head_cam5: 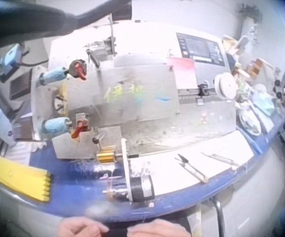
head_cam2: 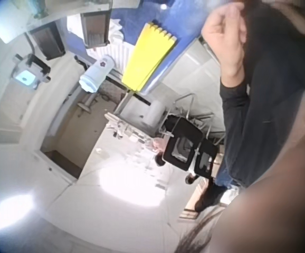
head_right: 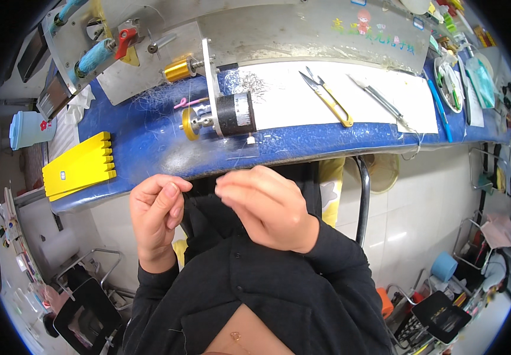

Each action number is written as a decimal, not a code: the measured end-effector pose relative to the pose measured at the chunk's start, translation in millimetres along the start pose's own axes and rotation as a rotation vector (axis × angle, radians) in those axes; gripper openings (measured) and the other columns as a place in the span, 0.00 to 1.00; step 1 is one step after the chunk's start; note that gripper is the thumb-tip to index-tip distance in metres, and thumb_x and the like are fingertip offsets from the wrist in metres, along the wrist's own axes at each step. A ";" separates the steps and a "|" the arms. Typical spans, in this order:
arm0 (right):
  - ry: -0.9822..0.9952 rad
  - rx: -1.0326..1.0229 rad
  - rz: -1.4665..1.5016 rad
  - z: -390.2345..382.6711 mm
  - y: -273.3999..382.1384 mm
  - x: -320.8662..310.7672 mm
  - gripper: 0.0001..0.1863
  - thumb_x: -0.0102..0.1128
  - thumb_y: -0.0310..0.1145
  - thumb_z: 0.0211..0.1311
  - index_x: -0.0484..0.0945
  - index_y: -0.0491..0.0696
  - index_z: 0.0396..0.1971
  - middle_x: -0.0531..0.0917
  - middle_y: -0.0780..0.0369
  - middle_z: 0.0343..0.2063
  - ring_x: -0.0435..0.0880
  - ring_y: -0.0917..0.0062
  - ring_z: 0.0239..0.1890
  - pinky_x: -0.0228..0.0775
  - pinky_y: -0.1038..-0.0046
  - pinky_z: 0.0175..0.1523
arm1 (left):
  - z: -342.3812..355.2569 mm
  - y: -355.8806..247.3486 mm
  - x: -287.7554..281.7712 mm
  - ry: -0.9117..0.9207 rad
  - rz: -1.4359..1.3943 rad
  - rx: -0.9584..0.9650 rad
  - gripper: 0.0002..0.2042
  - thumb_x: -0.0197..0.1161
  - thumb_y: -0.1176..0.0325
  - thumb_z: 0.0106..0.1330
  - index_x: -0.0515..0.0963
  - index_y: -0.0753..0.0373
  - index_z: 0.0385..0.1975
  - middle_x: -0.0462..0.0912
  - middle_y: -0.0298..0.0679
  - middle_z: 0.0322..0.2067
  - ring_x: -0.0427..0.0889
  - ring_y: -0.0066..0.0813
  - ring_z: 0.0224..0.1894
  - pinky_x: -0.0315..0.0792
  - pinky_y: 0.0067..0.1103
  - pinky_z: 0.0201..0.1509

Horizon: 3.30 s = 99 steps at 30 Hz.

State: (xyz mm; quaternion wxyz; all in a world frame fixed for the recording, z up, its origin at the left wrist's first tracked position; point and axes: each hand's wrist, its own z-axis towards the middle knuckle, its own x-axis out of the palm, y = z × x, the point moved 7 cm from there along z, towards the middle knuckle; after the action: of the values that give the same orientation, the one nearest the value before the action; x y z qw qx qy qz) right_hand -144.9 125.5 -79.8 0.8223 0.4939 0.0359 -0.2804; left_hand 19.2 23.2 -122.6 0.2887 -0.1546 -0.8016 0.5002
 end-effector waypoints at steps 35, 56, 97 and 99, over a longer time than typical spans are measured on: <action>0.338 -0.568 -0.488 29.3 18.4 126.7 0.19 0.62 0.30 0.48 0.82 0.43 0.43 0.82 0.62 0.45 0.79 0.75 0.37 0.70 0.76 0.31 | -57.2 -85.5 -77.8 -0.132 0.030 0.434 0.13 0.64 0.67 0.71 0.81 0.74 0.36 0.77 0.37 0.19 0.66 0.12 0.15 0.54 0.10 0.18; 0.208 -0.368 -0.253 35.7 33.7 85.2 0.14 0.69 0.21 0.45 0.84 0.43 0.36 0.84 0.61 0.32 0.82 0.73 0.26 0.74 0.75 0.28 | -61.4 -83.8 -87.8 -0.093 -0.062 0.527 0.11 0.62 0.70 0.71 0.81 0.75 0.36 0.82 0.42 0.25 0.68 0.13 0.16 0.56 0.11 0.18; 0.222 -0.145 -0.365 28.0 16.6 95.9 0.27 0.71 0.24 0.53 0.76 0.39 0.55 0.71 0.43 0.63 0.75 0.49 0.60 0.69 0.56 0.63 | -63.9 -81.9 -97.2 -0.073 -0.209 0.687 0.12 0.62 0.69 0.71 0.78 0.74 0.34 0.73 0.38 0.18 0.65 0.15 0.13 0.56 0.13 0.16; 0.247 -0.031 -0.445 25.6 5.3 96.7 0.29 0.71 0.27 0.56 0.74 0.40 0.59 0.69 0.44 0.65 0.72 0.48 0.63 0.66 0.56 0.66 | -64.3 -83.3 -98.5 -0.021 -0.284 0.729 0.10 0.60 0.69 0.72 0.76 0.73 0.35 0.72 0.37 0.18 0.64 0.16 0.13 0.56 0.14 0.15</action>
State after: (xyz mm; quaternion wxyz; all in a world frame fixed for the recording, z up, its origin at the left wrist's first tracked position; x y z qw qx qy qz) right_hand -66.7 65.0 -95.1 0.7373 0.4916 0.2480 -0.3913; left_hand 139.7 -21.5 -57.4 0.3830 0.0756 -0.5875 0.7089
